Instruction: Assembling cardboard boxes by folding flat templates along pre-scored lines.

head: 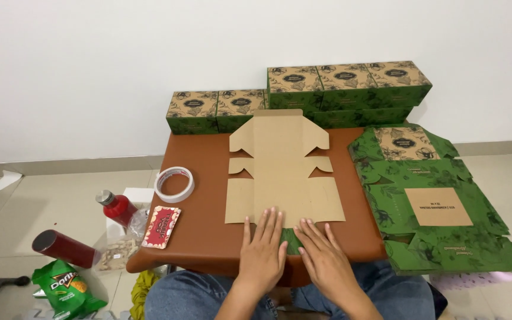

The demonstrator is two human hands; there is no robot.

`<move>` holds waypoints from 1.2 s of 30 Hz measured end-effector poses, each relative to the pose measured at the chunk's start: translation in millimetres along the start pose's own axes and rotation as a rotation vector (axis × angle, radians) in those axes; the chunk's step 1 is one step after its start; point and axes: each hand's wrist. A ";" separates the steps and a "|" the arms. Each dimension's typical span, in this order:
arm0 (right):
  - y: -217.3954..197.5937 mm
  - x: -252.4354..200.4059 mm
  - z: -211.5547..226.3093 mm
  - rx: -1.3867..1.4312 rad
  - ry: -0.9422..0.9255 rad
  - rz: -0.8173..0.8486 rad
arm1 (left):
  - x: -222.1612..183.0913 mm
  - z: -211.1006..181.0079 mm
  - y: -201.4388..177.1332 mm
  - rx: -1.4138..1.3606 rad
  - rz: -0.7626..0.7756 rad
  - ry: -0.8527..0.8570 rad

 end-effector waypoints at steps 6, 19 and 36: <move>2.3 -0.5 -5.1 0.001 -0.027 0.001 | -55.4 -20.7 -9.1 -0.147 0.114 0.045; -9.6 3.2 -0.1 0.164 0.051 -0.044 | 19.2 9.5 1.1 -0.052 -0.047 0.042; 8.1 9.5 3.6 0.013 -0.018 -0.137 | 27.9 10.2 -15.6 -0.210 0.062 -0.013</move>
Point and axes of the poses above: each hand's wrist, its own x-axis towards the middle knuckle, its own y-axis out of the palm, z = x × y, and after that the axes turned 1 degree about x, right-handed
